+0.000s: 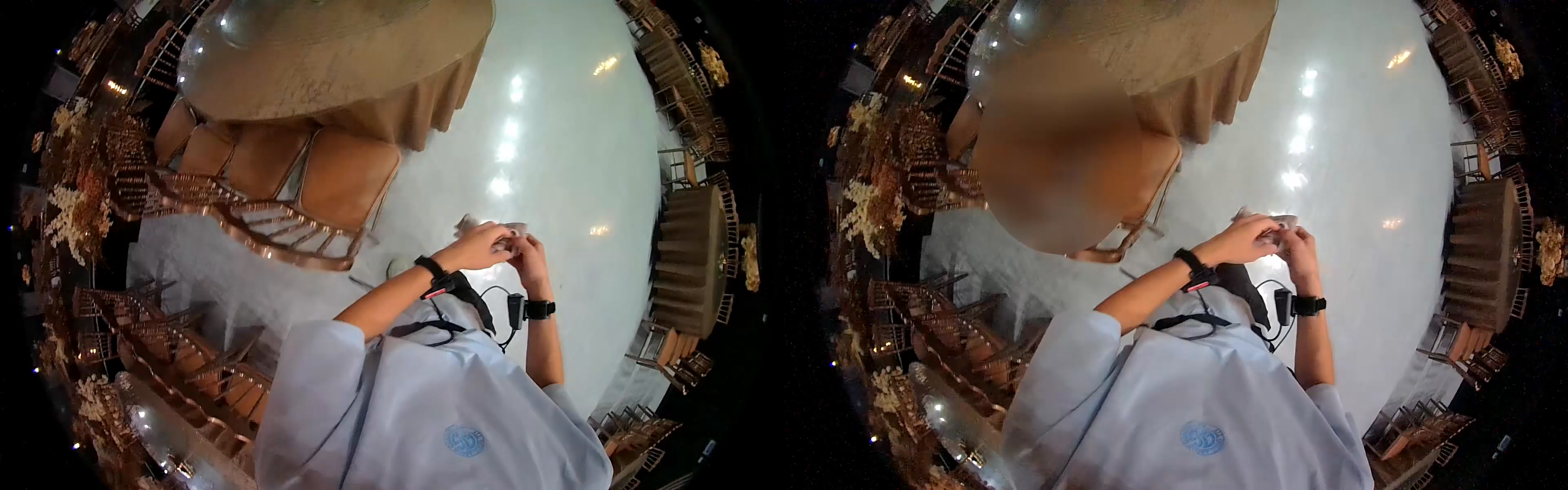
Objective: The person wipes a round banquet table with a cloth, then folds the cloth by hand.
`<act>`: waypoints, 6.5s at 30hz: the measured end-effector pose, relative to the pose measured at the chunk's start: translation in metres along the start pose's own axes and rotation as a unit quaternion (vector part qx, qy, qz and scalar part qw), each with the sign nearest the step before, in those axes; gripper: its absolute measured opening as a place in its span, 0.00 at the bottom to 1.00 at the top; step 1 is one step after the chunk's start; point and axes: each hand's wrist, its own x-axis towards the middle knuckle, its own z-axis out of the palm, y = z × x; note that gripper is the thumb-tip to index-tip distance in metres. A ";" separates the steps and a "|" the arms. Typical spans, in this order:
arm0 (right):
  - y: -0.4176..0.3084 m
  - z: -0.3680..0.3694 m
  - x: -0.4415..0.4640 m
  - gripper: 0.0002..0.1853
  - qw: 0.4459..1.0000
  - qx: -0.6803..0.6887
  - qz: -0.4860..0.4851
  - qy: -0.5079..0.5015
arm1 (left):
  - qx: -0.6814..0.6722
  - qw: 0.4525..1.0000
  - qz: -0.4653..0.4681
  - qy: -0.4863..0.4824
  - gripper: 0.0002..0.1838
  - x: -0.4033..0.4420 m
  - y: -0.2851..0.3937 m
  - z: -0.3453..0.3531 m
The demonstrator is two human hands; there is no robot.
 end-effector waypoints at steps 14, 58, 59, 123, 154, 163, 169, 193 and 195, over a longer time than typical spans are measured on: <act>-0.116 0.007 0.213 0.09 0.947 -0.226 -0.113 -0.197 | 0.085 0.987 -0.131 0.027 0.40 0.142 -0.059 -0.087; -0.252 -0.356 0.167 0.21 0.879 0.026 -0.184 0.440 | 0.011 0.768 0.001 -0.640 0.21 0.662 0.050 0.217; -0.250 -0.369 0.153 0.22 0.866 -0.007 -0.183 0.465 | 0.014 0.756 0.008 -0.654 0.21 0.661 0.057 0.238; 0.087 -0.819 -0.526 0.54 0.425 0.040 0.006 0.904 | 0.019 0.266 0.087 -0.960 0.30 0.220 0.419 1.194; 0.352 -0.979 -0.944 0.36 0.383 0.386 -0.259 0.798 | 0.069 0.236 0.181 -0.952 0.27 -0.106 0.481 1.566; 0.435 -0.994 -1.034 0.30 0.289 0.389 -0.188 0.854 | 0.061 0.222 0.174 -0.957 0.27 -0.226 0.488 1.643; 0.498 -0.981 -1.127 0.28 0.210 0.373 -0.180 0.886 | 0.045 0.244 0.125 -0.961 0.42 -0.342 0.520 1.704; 0.645 -1.035 -1.493 0.35 0.398 0.107 0.079 0.908 | 0.090 0.235 -0.131 -0.959 0.38 -0.656 0.623 1.927; 0.666 -1.042 -1.521 0.34 0.403 0.113 0.037 0.908 | 0.077 0.257 -0.138 -0.953 0.35 -0.674 0.634 1.942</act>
